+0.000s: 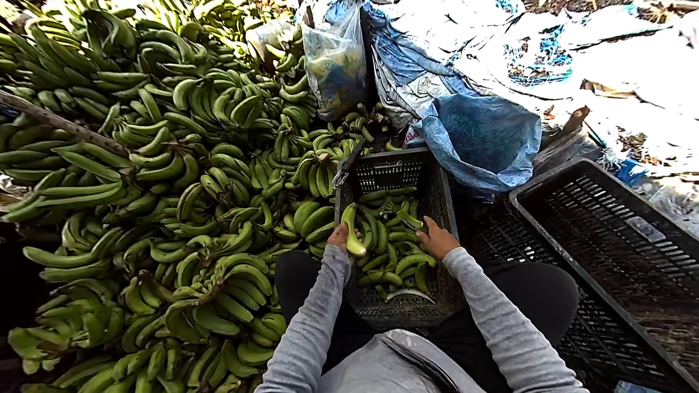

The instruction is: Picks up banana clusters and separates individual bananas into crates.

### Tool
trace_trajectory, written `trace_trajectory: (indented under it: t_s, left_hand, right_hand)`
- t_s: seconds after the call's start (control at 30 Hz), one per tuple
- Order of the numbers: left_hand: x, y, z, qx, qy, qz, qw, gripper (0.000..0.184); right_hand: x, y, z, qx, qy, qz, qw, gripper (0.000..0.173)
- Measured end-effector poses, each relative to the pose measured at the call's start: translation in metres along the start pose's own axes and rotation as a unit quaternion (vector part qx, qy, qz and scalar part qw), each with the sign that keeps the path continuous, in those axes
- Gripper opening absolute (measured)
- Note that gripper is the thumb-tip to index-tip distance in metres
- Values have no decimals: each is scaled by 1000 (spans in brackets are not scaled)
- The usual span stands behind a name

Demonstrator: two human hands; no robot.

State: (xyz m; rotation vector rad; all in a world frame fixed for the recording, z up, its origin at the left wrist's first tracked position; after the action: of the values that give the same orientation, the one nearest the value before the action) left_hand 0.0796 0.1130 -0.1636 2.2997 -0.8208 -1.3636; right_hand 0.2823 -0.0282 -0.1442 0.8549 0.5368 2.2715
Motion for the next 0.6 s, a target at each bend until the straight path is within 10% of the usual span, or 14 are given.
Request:
trace_trajectory:
  t_s: [0.17, 0.37, 0.6]
  left_hand:
    - [10, 9, -25, 53, -37, 26, 998, 32]
    - [6, 13, -39, 63, -48, 12, 997, 26]
    - [6, 11, -22, 129, -207, 23, 970, 33]
  right_hand:
    - [62, 50, -37, 20, 20, 275, 961, 55]
    - [66, 58, -41, 11, 50, 294, 954, 53]
    - [51, 57, -14, -377, -95, 292, 874, 35]
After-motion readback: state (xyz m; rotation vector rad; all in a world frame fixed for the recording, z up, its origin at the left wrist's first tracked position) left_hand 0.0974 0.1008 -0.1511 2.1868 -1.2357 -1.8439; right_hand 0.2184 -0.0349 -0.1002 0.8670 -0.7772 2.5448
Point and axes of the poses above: each hand's wrist, its own y-axis away from the middle knuckle, its own z-axis out of the back of the hand, x = y × z, the point moved 3 cm from there along -y, towards the middle knuckle, and after that the axes turned 9 degrees about y, right-handed, at the moved point
